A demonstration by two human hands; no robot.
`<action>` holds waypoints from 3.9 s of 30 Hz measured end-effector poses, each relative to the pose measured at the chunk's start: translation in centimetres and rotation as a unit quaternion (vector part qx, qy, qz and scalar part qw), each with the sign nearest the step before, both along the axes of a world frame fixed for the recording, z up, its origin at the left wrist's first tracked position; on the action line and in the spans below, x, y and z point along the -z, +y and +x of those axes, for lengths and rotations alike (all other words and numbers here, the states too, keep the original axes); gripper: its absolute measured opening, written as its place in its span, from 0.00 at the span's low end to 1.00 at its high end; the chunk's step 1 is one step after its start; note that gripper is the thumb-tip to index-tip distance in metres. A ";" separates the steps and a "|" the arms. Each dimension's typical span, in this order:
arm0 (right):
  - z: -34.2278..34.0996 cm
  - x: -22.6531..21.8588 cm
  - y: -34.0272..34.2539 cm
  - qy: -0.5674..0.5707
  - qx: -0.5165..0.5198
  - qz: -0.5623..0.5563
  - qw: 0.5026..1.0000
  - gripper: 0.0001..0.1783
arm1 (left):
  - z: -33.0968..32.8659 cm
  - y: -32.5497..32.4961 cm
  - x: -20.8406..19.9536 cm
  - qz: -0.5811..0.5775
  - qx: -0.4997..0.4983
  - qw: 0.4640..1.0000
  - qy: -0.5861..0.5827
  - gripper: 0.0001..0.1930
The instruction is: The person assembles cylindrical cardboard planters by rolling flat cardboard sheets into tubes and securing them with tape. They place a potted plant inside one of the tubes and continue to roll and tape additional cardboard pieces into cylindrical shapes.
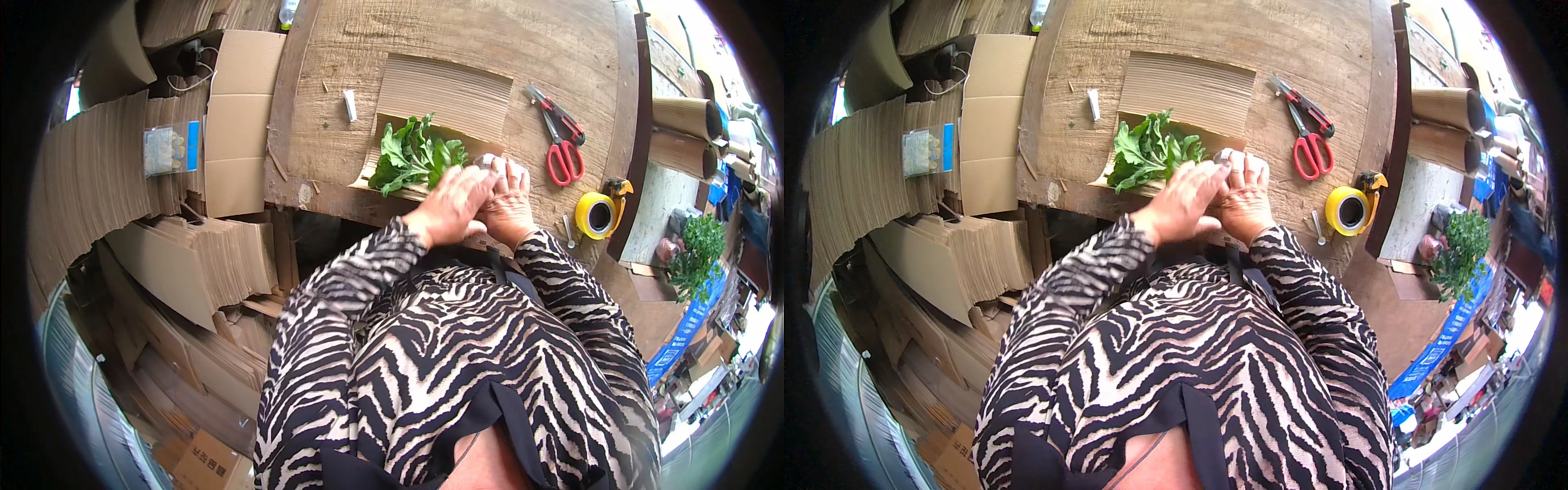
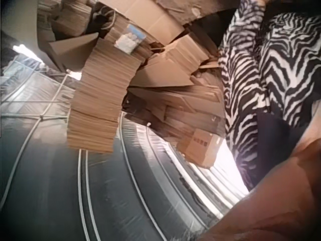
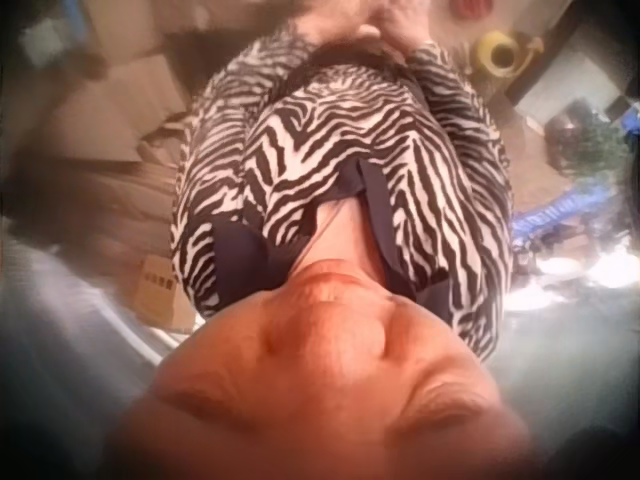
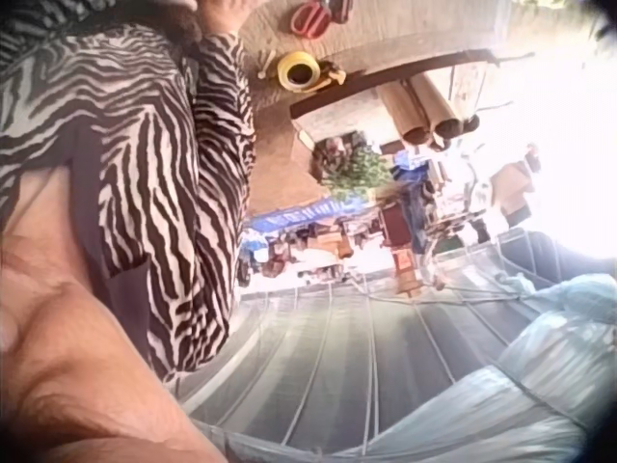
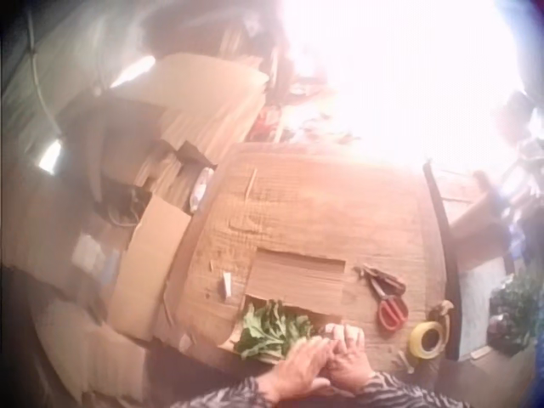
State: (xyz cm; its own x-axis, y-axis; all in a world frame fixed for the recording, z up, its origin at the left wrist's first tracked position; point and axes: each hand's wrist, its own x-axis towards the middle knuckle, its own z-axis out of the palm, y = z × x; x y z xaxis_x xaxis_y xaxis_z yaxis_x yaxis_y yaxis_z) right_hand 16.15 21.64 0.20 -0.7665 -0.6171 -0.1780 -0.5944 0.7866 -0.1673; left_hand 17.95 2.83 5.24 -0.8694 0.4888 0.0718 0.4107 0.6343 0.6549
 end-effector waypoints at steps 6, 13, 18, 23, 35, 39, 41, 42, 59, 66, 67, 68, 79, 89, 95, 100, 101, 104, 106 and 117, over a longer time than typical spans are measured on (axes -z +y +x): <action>-0.4 -1.8 -0.8 -0.003 0.005 -0.027 1.000 0.46 | -7.2 -3.6 2.3 -0.326 0.149 0.915 -0.185 0.53; -0.8 -2.5 -0.8 -0.021 0.012 -0.028 0.999 0.45 | -10.0 -6.7 4.9 -0.395 0.201 0.846 -0.297 0.50; -2.5 -3.8 -0.9 -0.082 0.019 -0.024 0.996 0.43 | -11.0 -7.2 4.7 -0.386 0.196 0.842 -0.322 0.51; -6.0 -3.5 -1.0 -0.122 0.001 -0.008 0.992 0.42 | -13.0 -9.0 5.6 -0.221 0.182 0.868 -0.406 0.50; -14.3 0.0 -0.3 -0.357 -0.019 0.028 0.934 0.58 | -9.7 -1.7 1.7 -0.128 0.098 0.984 -0.083 0.29; -16.8 0.1 -0.6 -0.418 -0.019 0.013 0.908 0.66 | -9.9 -0.4 3.5 -0.111 0.013 0.993 -0.034 0.29; -17.3 0.5 -0.3 -0.448 -0.014 -0.034 0.893 0.68 | -10.3 -0.3 4.2 -0.096 -0.002 0.995 -0.019 0.30; -17.8 0.5 0.0 -0.460 -0.011 -0.058 0.886 0.69 | -10.6 -0.3 4.1 -0.107 0.005 0.993 -0.043 0.30; -7.9 -1.3 -0.3 -0.001 0.067 -0.029 0.997 0.64 | -17.3 -5.7 3.6 -0.320 0.160 0.914 -0.192 0.36; -10.6 -3.1 -0.4 -0.083 0.085 -0.061 0.991 0.62 | -20.5 -7.9 1.7 -0.328 0.170 0.871 -0.325 0.39; -11.0 -3.3 -0.4 -0.111 0.092 -0.058 0.988 0.62 | -20.9 -8.1 1.9 -0.321 0.158 0.871 -0.337 0.38; -11.5 -3.2 -0.3 -0.119 0.092 -0.052 0.987 0.62 | -21.2 -8.2 2.2 -0.313 0.147 0.870 -0.350 0.38; -17.8 -3.0 -0.6 -0.249 0.079 -0.016 0.965 0.61 | -23.0 -7.4 7.5 -0.160 0.047 0.951 -0.262 0.25; -19.0 -2.9 -0.6 -0.246 0.090 -0.014 0.965 0.62 | -18.7 -2.1 3.9 -0.157 0.117 0.979 -0.059 0.52; -14.4 -2.6 -0.7 -0.107 0.096 0.000 0.990 0.61 | -20.1 -2.3 4.4 -0.138 0.125 0.978 -0.091 0.48; -16.4 -2.6 -0.3 -0.170 0.102 -0.039 0.979 0.58 | -26.4 -6.9 6.0 -0.240 0.149 0.877 -0.388 0.36; -16.9 -2.8 -0.3 -0.166 0.097 -0.031 0.981 0.58 | -27.2 -7.8 5.9 -0.210 0.135 0.865 -0.436 0.35; -18.4 -3.4 -0.3 -0.211 0.111 -0.057 0.970 0.58 | -27.8 -9.6 8.8 -0.158 0.087 0.862 -0.473 0.33; -19.0 -2.9 0.0 -0.214 0.112 -0.060 0.969 0.58 | -28.5 -9.0 9.4 -0.202 0.073 0.851 -0.479 0.29; -21.4 -2.0 1.0 -0.253 0.094 -0.080 0.960 0.59 | -28.9 -0.7 8.4 -0.033 0.133 0.925 -0.354 0.19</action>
